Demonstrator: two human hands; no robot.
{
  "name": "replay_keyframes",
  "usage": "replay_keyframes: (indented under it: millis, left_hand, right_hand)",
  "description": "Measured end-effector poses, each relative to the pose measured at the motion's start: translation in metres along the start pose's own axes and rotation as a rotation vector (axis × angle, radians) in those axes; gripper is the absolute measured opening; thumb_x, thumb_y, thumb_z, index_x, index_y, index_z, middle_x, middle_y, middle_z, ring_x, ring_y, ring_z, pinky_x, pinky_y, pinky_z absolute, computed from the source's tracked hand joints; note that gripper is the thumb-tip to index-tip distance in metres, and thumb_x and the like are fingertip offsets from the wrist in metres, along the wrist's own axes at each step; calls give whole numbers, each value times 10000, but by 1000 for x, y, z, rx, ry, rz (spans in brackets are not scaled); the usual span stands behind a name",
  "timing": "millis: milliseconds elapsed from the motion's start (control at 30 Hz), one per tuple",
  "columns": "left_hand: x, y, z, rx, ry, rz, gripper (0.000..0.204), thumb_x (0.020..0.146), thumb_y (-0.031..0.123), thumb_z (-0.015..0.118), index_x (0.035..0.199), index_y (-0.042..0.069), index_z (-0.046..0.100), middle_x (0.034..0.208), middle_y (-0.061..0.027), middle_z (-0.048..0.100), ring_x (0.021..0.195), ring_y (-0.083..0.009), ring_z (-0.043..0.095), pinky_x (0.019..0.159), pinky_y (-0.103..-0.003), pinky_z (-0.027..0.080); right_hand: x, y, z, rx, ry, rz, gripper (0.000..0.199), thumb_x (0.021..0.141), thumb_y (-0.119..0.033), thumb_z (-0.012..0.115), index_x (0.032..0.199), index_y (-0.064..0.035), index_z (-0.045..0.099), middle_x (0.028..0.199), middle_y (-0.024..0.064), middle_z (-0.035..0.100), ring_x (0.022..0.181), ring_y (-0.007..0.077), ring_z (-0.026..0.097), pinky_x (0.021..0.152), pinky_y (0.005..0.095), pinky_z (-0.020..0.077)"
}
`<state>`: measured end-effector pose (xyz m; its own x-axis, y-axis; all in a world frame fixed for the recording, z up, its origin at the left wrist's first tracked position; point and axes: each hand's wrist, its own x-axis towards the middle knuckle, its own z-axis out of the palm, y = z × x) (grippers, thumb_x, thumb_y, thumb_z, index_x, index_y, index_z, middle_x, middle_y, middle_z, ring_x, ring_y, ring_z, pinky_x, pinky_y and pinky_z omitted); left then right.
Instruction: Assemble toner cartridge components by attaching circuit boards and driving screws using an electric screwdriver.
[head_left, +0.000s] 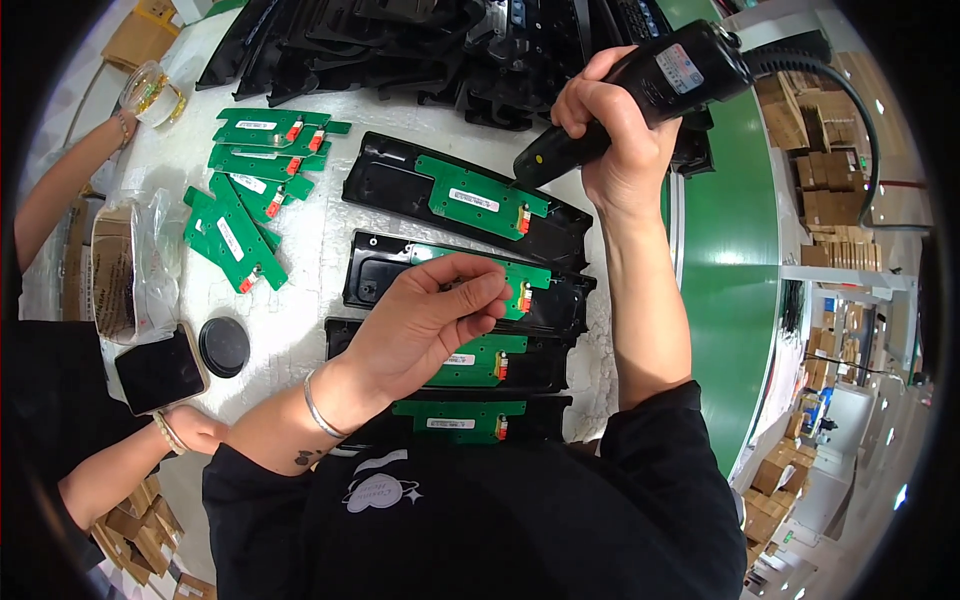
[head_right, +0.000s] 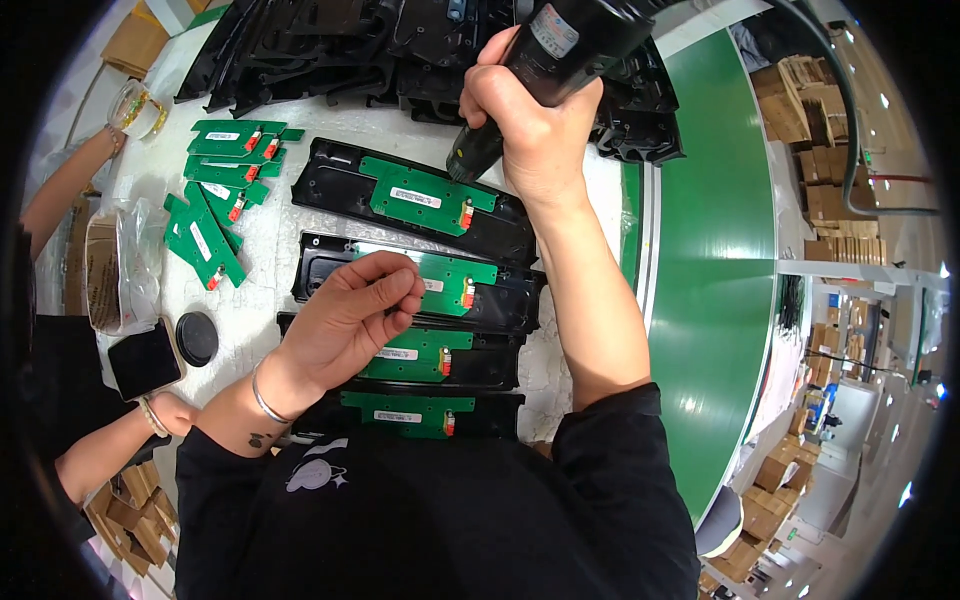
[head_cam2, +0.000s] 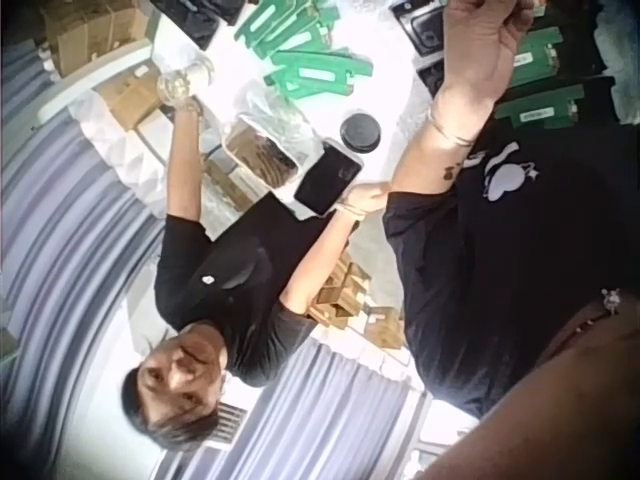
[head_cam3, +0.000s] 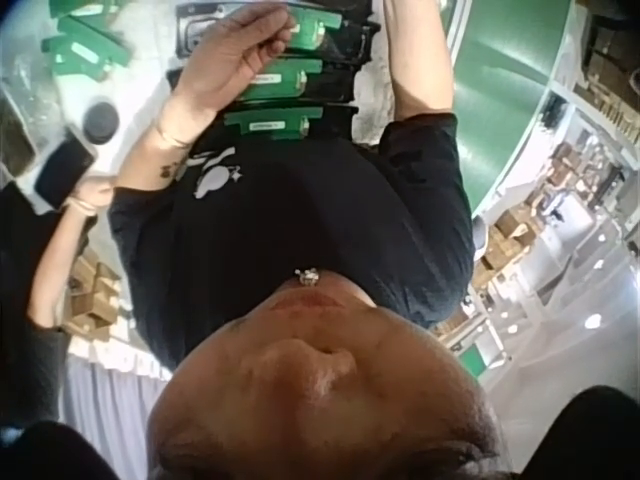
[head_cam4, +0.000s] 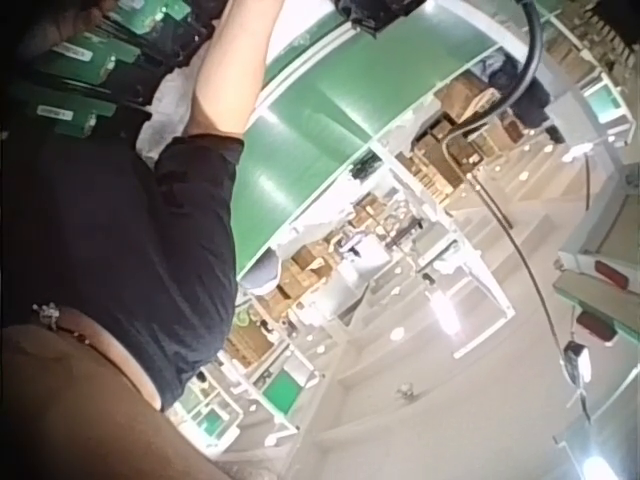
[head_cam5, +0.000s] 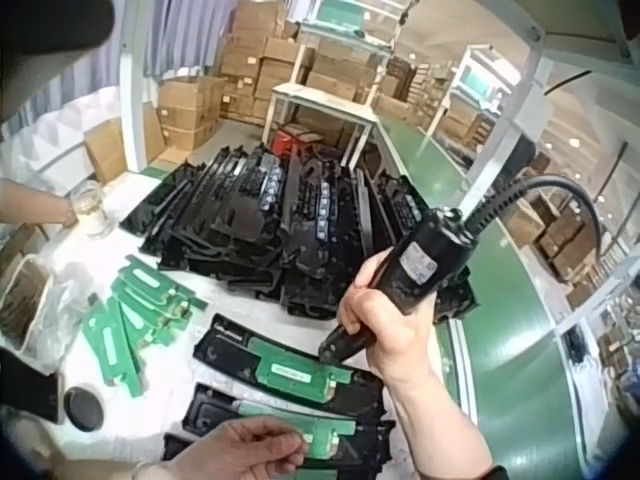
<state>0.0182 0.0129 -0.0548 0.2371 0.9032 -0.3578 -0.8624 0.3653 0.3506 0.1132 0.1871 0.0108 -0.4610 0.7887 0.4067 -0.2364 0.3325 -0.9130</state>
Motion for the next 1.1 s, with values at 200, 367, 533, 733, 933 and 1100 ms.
replay_keyframes:
  millis: [200,367,533,733,933,1100]
  left_hand:
    - [0,1,-1,-66,-24,13,165,848,119,570,987,31,577,884,-35,600,780,-87,575,681,-186,485]
    - [-1,3,1,-61,71,46,155,856,133,560,977,39,577,867,-29,596,749,-76,568,686,-181,491]
    - [-1,1,3,-83,28,68,141,865,163,550,937,44,574,841,-13,587,751,-71,566,688,-176,489]
    - [0,-7,18,-116,-89,22,163,864,212,552,911,58,574,820,5,580,745,-59,555,672,-174,478]
    - [2,-18,20,-250,-175,-33,237,863,280,547,944,57,564,845,-5,573,754,-74,544,696,-198,467]
    - [0,-16,34,-119,-62,-150,366,925,234,429,1126,-70,466,1105,-156,531,1041,-235,517,928,-325,409]
  right_hand:
    - [1,-1,4,-18,-22,11,71,670,-20,505,730,11,484,534,63,440,456,141,415,493,291,377]
    - [-8,-19,6,-31,2,-76,154,684,-25,501,829,22,483,558,61,456,452,144,413,494,299,384]
    - [-40,-93,-7,412,-463,-272,330,659,14,536,962,-83,448,573,-86,490,475,26,456,501,195,357]
    - [-72,-117,-10,268,-398,-278,276,709,-91,601,909,-110,411,586,-65,519,480,23,496,494,136,407]
    - [-80,-111,-13,253,-337,-301,275,720,-98,593,922,-114,407,566,-66,496,474,30,481,486,149,390]
    - [-59,-61,-3,150,97,-226,229,718,-96,499,935,-26,472,529,-8,360,430,99,324,487,267,313]
